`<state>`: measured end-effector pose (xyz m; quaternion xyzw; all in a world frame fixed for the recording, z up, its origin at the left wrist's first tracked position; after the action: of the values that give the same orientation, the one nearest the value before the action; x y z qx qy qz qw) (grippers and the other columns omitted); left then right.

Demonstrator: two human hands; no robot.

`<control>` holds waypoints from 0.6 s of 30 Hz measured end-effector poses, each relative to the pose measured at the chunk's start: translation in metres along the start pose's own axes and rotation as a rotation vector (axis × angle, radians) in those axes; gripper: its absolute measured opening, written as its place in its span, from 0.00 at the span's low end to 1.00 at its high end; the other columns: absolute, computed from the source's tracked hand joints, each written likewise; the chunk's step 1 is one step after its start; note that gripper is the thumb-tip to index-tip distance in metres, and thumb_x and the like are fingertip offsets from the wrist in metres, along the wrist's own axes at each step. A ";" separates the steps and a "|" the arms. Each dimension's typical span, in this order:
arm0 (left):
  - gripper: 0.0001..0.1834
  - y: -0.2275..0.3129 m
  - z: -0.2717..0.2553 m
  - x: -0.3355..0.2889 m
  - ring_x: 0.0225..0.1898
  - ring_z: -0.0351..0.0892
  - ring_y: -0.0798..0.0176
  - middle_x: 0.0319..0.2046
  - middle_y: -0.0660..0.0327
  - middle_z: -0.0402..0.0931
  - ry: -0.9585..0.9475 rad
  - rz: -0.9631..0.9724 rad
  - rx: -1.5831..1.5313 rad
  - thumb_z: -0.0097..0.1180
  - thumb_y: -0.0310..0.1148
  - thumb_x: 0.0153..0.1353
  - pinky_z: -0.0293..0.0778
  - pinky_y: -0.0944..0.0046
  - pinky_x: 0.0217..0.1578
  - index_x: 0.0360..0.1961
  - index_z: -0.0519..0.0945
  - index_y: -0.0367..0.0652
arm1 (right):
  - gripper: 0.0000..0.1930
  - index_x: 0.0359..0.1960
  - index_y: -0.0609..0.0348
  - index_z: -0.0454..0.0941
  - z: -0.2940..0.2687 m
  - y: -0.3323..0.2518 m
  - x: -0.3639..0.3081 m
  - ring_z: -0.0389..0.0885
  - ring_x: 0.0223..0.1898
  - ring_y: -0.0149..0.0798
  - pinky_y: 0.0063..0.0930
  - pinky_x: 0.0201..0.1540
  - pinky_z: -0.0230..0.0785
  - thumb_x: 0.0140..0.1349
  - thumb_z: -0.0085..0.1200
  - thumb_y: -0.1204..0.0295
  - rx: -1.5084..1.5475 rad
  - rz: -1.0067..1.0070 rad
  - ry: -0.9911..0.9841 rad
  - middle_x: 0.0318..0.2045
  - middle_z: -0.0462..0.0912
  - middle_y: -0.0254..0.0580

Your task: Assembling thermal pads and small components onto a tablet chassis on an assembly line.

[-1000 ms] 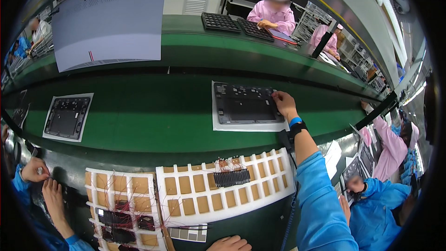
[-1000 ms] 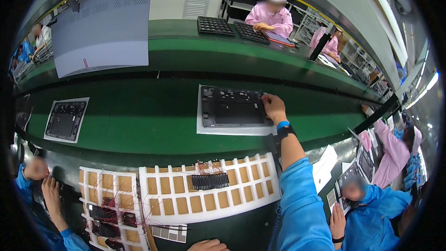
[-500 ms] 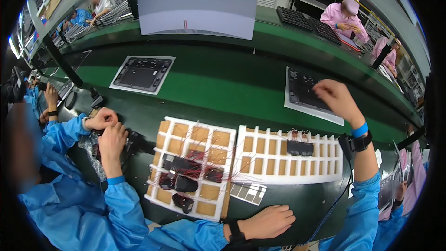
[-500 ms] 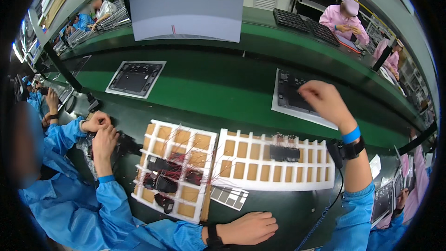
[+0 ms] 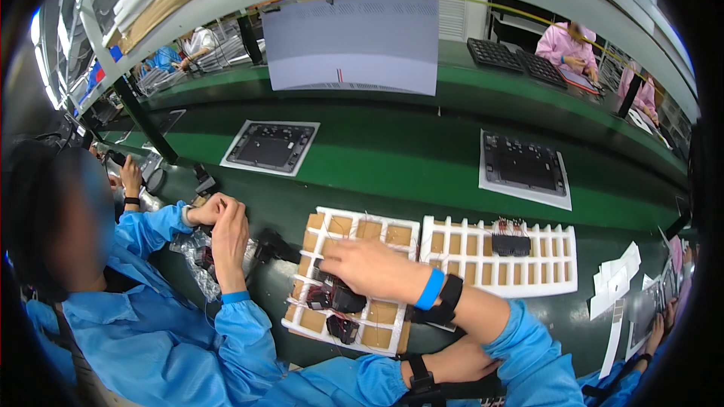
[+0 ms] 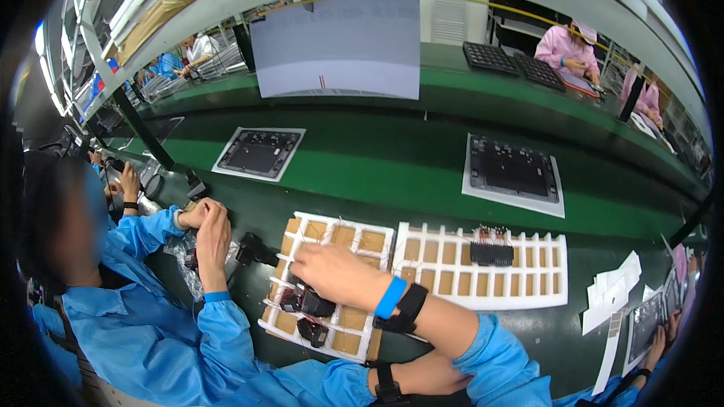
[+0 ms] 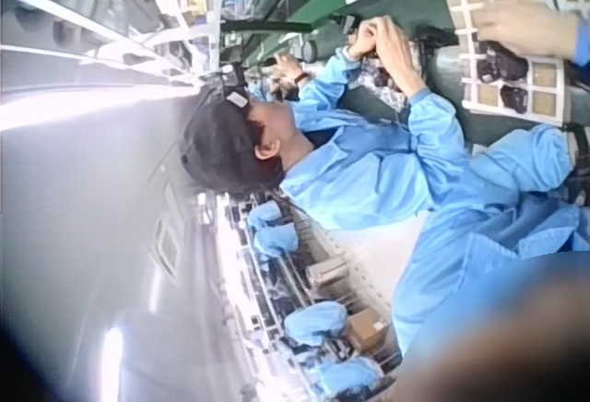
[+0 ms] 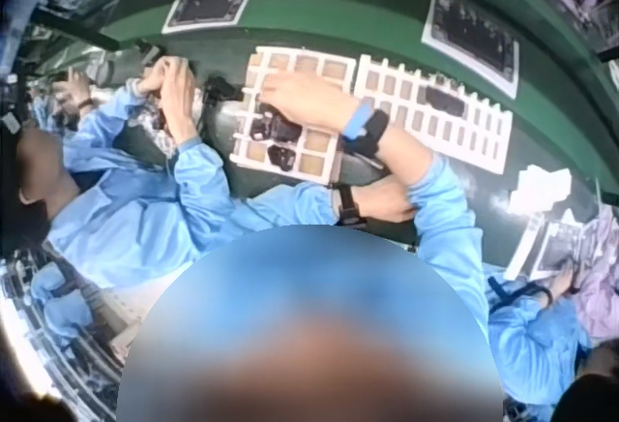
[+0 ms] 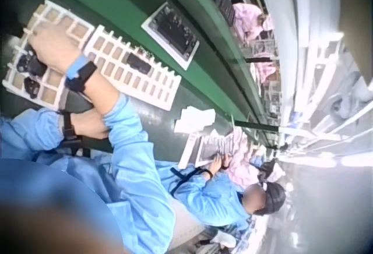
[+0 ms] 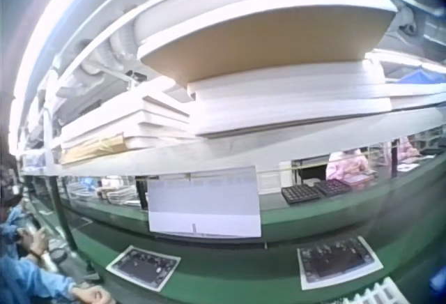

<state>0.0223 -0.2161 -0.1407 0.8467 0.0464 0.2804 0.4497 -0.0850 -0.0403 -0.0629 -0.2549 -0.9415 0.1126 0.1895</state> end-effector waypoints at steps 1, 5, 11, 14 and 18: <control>0.24 -0.008 0.006 -0.004 0.67 0.70 0.36 0.62 0.42 0.75 0.027 0.006 -0.016 0.56 0.32 0.67 0.62 0.41 0.71 0.63 0.75 0.38 | 0.11 0.44 0.61 0.80 0.014 -0.002 0.002 0.82 0.48 0.51 0.44 0.53 0.79 0.61 0.57 0.74 0.013 0.014 -0.011 0.45 0.81 0.47; 0.21 -0.007 0.013 -0.010 0.65 0.71 0.35 0.60 0.42 0.76 0.014 -0.018 0.068 0.55 0.31 0.67 0.62 0.40 0.70 0.60 0.75 0.37 | 0.13 0.50 0.61 0.81 0.014 0.003 -0.011 0.82 0.51 0.50 0.44 0.54 0.78 0.66 0.57 0.71 0.147 -0.006 0.129 0.47 0.83 0.46; 0.22 0.015 -0.006 -0.005 0.61 0.75 0.37 0.56 0.43 0.79 0.032 0.090 0.031 0.56 0.37 0.65 0.68 0.42 0.66 0.58 0.79 0.40 | 0.08 0.41 0.59 0.80 0.001 -0.007 -0.010 0.82 0.44 0.49 0.43 0.47 0.79 0.67 0.58 0.69 0.104 0.018 0.185 0.37 0.80 0.46; 0.22 0.018 -0.004 -0.005 0.61 0.75 0.37 0.57 0.43 0.79 0.081 0.148 0.139 0.56 0.38 0.66 0.67 0.42 0.67 0.58 0.79 0.40 | 0.08 0.41 0.59 0.80 -0.003 -0.011 -0.010 0.82 0.43 0.49 0.43 0.46 0.79 0.67 0.59 0.68 0.072 0.041 0.179 0.36 0.79 0.45; 0.23 0.012 -0.002 -0.007 0.62 0.75 0.37 0.57 0.43 0.78 0.058 0.102 0.096 0.56 0.39 0.66 0.67 0.43 0.67 0.58 0.79 0.39 | 0.10 0.43 0.55 0.84 0.004 -0.004 -0.010 0.81 0.45 0.47 0.40 0.49 0.79 0.67 0.61 0.63 0.058 0.024 0.206 0.40 0.82 0.39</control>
<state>0.0137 -0.2239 -0.1333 0.8601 0.0296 0.3246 0.3925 -0.0808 -0.0495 -0.0684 -0.2709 -0.9101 0.1154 0.2914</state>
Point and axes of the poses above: each hand's wrist, its own x-axis towards the middle knuckle, its own z-axis out of the palm, y = z × x, the point moved 5 cm from there along x, towards the middle knuckle
